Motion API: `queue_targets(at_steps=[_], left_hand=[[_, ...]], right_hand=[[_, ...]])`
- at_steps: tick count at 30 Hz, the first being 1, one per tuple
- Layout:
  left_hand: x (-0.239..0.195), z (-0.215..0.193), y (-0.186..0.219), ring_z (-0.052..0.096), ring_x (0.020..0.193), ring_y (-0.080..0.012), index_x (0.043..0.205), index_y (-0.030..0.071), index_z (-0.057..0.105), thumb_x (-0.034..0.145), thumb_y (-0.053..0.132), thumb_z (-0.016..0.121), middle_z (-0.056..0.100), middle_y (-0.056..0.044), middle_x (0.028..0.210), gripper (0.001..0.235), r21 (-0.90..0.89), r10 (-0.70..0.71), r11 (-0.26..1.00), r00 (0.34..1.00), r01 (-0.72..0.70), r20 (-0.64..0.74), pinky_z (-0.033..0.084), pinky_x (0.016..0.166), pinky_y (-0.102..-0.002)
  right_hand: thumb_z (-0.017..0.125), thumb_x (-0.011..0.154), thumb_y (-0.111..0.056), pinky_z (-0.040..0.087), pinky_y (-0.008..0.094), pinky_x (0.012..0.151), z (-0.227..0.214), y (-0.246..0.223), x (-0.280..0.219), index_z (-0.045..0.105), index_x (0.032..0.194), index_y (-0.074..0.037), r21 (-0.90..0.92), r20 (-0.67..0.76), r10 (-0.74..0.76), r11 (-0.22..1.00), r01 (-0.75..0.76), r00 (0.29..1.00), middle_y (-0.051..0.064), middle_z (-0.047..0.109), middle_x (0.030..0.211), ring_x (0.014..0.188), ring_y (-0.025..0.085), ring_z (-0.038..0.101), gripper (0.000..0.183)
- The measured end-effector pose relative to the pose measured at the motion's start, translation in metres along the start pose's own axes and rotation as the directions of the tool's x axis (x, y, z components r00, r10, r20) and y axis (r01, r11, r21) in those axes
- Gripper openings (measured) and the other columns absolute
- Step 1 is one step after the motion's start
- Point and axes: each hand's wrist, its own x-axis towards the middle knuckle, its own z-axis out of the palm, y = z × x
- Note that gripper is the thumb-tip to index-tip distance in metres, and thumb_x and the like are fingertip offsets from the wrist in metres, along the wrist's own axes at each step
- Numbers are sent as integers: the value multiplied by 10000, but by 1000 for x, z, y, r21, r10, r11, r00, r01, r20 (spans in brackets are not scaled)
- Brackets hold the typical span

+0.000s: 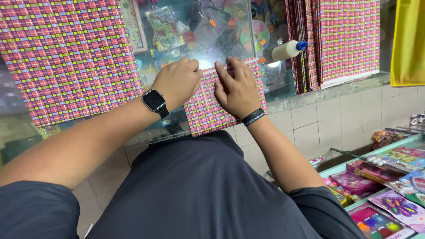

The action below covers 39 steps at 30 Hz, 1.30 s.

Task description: Applying glue to patterned paper and folding it to create paper bags.

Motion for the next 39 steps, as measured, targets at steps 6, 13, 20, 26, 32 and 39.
queue_targets(at_steps=[6,13,20,26,32,39], left_hand=[[-5,-3,-2,558,723,-198,699,88,618,1021,177,591,485,-8,742,334,-65,-36,997,999,37,4,525,621,-286],[-14,-8,0,656,888,-259,884,116,758,1030,282,627,645,-41,852,256,-111,-152,980,984,162,94,554,846,-387],[-13,-16,7,675,1045,-277,1084,142,762,1035,417,636,704,-32,976,306,-142,-294,939,945,314,140,518,959,-438],[-24,-13,24,666,1048,-267,1111,190,764,1052,452,613,694,-13,992,308,-13,-382,923,921,384,77,535,937,-452],[-31,6,31,662,1088,-228,1116,255,735,1078,465,561,707,33,1080,276,207,-385,902,923,380,-19,524,966,-411],[-36,4,29,645,1133,-217,1185,279,703,1087,483,529,685,62,1197,285,296,-333,901,943,317,2,519,982,-397]], right_hand=[[599,996,-388,417,518,1098,-1,2,0,617,1459,-197,10,-3,-1,1000,1,1000,181,562,1366,1327,402,532,501],[592,1012,-425,401,515,1094,-9,10,0,603,1470,-212,25,35,-41,999,40,999,158,547,1382,1336,379,517,505],[554,1029,-430,371,489,1051,-14,18,13,602,1457,-169,59,10,-210,976,209,978,157,543,1360,1326,353,495,503],[523,925,-258,367,455,1036,-8,23,19,602,1430,-121,120,-31,-394,911,394,919,119,575,1331,1304,306,514,529],[520,851,-214,373,454,962,-13,24,22,591,1409,-63,138,-30,-445,885,445,895,134,545,1257,1197,311,506,583],[534,780,-255,365,457,855,-7,27,29,567,1442,-163,140,-28,-485,864,484,874,126,497,1185,1079,324,486,670]])
